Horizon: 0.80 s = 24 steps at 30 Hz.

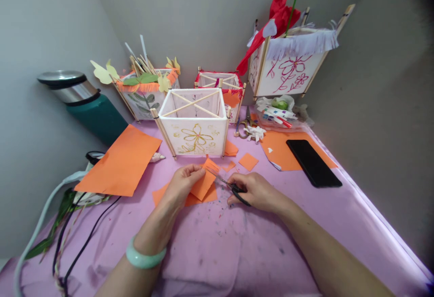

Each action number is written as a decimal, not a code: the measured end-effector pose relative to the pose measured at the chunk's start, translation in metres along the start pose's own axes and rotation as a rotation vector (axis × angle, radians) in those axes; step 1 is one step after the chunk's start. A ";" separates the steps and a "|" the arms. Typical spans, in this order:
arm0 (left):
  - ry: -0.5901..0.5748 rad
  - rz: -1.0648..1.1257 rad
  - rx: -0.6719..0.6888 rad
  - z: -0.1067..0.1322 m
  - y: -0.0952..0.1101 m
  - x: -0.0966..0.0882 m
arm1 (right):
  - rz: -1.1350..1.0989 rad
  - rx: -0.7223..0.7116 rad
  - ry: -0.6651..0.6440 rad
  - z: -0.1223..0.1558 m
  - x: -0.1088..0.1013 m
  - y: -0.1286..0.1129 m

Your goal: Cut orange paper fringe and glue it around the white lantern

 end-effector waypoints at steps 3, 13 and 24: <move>0.036 -0.037 0.012 -0.001 0.001 -0.007 | -0.015 0.015 -0.021 0.001 -0.001 0.000; 0.104 -0.025 0.037 -0.003 0.002 -0.018 | -0.041 0.040 -0.102 0.004 -0.003 -0.004; 0.103 0.000 0.023 -0.002 0.000 -0.016 | 0.011 0.044 -0.072 0.004 -0.003 -0.003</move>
Point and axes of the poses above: each hand's wrist, its own z-axis away from the middle knuckle, its own x-axis out of the palm, y = z × x, the point moved 9 cm from there along -z, towards the middle knuckle, and after that the axes turned 15 degrees about x, right-handed, at the moved point
